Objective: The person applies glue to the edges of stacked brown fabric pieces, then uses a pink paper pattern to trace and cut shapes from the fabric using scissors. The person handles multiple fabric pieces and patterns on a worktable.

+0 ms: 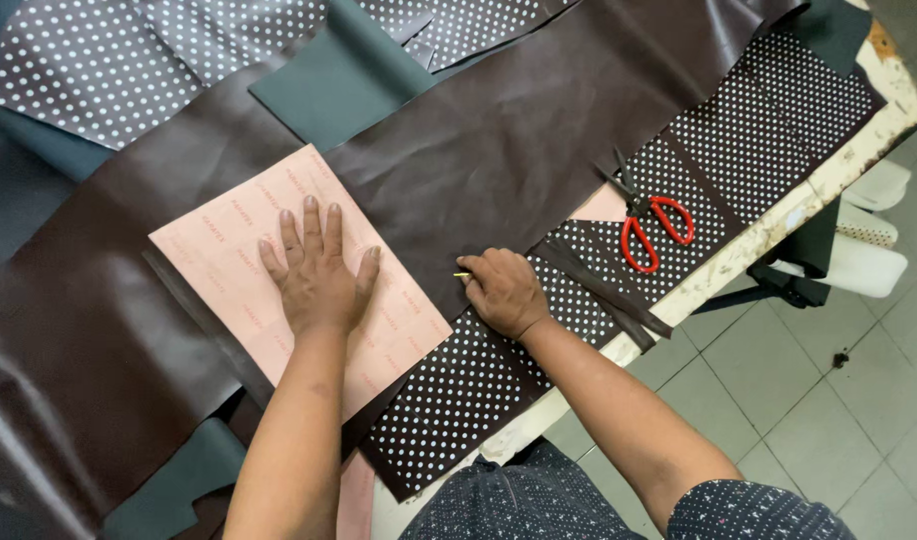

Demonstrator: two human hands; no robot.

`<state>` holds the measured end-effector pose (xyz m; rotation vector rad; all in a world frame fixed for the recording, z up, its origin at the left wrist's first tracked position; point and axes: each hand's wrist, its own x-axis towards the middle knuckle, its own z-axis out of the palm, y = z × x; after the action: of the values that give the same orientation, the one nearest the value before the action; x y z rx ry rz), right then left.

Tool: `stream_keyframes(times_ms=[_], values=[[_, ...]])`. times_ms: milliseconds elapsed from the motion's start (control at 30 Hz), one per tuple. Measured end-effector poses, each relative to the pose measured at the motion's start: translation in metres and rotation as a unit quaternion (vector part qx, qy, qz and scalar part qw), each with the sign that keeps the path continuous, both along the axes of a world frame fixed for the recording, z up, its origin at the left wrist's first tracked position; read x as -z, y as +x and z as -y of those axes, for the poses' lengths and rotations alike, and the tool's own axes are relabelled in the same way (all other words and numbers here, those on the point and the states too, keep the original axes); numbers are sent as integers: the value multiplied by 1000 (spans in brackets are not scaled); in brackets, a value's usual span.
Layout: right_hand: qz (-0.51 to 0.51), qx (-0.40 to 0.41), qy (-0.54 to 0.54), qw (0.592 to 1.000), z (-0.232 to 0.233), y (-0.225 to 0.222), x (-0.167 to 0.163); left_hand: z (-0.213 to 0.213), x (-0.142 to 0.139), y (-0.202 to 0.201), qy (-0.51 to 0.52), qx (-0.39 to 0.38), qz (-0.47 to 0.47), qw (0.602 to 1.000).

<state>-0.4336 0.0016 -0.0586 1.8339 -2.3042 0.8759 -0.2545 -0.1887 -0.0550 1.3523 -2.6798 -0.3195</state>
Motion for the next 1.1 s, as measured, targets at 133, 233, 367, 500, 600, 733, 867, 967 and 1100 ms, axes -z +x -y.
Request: stream_keyframes(times_ms=[133, 233, 367, 500, 600, 733, 867, 967, 1100], values=[[2, 1, -5, 1000, 0, 2, 3, 0, 1, 1, 3, -1, 7, 1000], [-5, 4, -8, 1000, -1, 4, 6, -2, 1, 4, 14, 0, -1, 1000], [-7, 3, 3, 1000, 1, 5, 7, -1, 3, 6, 7, -2, -16, 1000], [5, -1, 16, 1000, 2, 4, 6, 1, 3, 5, -15, 1, -16, 1000], [9, -5, 24, 1000, 3, 1, 6, 1, 3, 3, -18, -2, -18, 1000], [4, -10, 22, 1000, 3, -4, 7, 0, 0, 0, -23, -7, 5, 1000], [8, -26, 34, 999, 3, -11, 8, 0, -5, -5, -28, -16, 15, 999], [16, -50, 37, 998, 3, -17, 8, 2, -10, -10, -32, -21, 28, 999], [18, -71, 42, 996, 5, -24, 11, 3, -15, -17, -11, -40, 87, 995]])
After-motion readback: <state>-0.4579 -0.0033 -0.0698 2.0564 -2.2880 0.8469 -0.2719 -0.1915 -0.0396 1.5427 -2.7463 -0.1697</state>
